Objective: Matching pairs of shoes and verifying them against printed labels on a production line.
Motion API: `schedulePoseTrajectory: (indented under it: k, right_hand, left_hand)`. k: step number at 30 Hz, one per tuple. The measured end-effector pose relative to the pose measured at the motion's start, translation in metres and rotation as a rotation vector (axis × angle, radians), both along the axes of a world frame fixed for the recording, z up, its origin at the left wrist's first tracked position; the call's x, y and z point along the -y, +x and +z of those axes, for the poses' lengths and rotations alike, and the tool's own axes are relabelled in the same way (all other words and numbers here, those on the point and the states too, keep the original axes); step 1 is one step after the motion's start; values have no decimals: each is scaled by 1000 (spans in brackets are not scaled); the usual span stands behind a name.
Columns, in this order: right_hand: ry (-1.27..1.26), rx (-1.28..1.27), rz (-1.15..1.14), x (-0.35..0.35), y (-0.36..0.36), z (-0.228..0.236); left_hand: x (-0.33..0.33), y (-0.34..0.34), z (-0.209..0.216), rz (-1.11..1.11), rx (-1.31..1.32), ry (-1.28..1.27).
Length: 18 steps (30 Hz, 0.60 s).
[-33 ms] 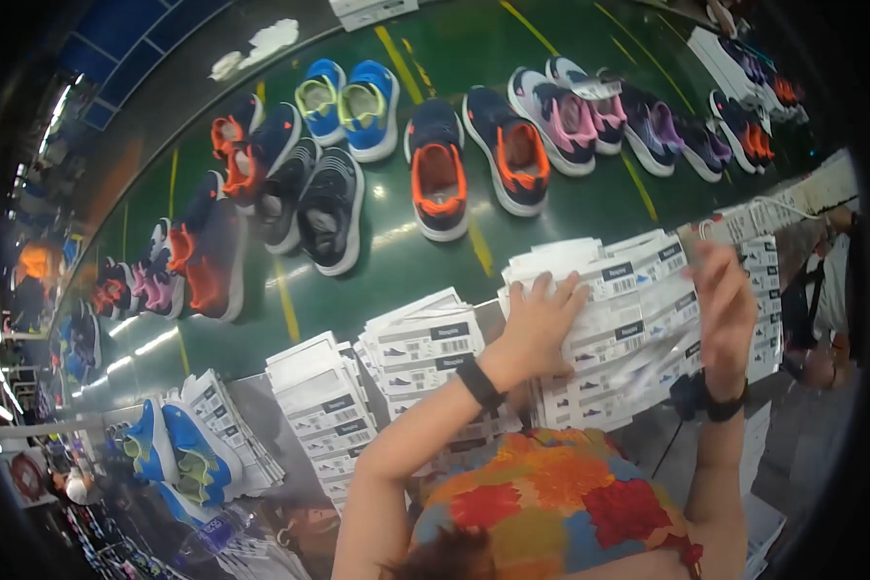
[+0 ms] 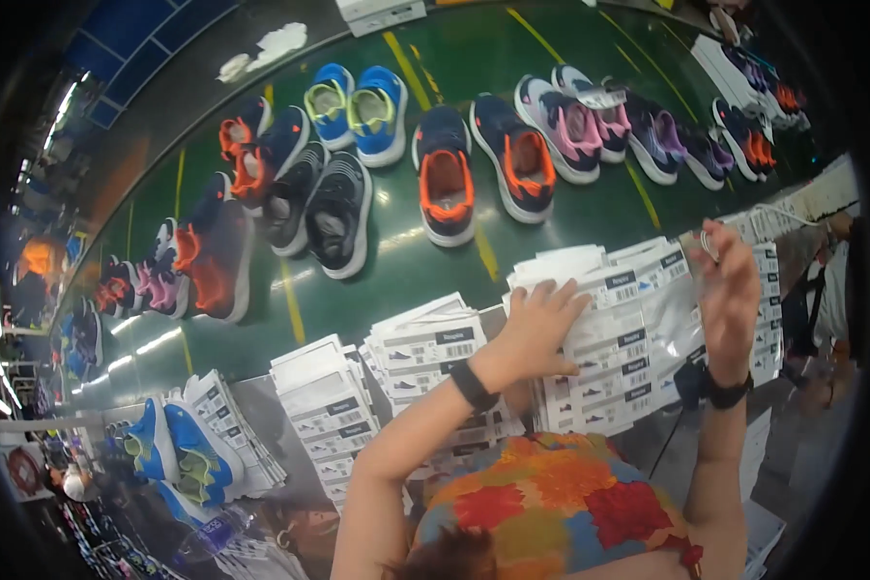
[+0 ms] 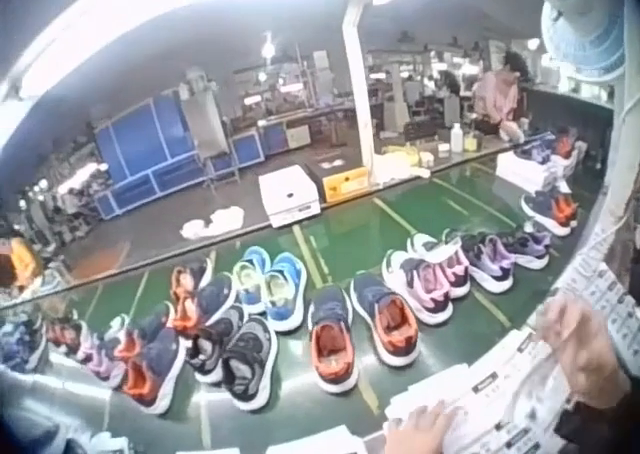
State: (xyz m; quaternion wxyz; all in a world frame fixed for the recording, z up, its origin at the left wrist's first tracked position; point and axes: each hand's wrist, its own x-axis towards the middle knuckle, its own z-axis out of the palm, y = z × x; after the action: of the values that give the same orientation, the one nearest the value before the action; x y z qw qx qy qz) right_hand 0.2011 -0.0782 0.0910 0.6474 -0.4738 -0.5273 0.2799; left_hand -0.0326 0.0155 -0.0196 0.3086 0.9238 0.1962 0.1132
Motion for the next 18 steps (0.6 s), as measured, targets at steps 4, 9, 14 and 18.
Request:
schedulePoseTrajectory:
  k: [4,9,14,18]
  right_hand:
    - [-101,-330,73,-91,45,-36]
    - [-423,-167,-24,-203,48,-111]
    - [-448,540,-448,-245,50,-161]
    - [-346,934,-619,-235,37,-121]
  left_hand:
    - [-58,-70,12,276,330,109]
    - [-172,-278,-8,1070,-210,680]
    - [-220,-394,1,1208,-572,241]
    - [-248,-429,3,1087,-488,146]
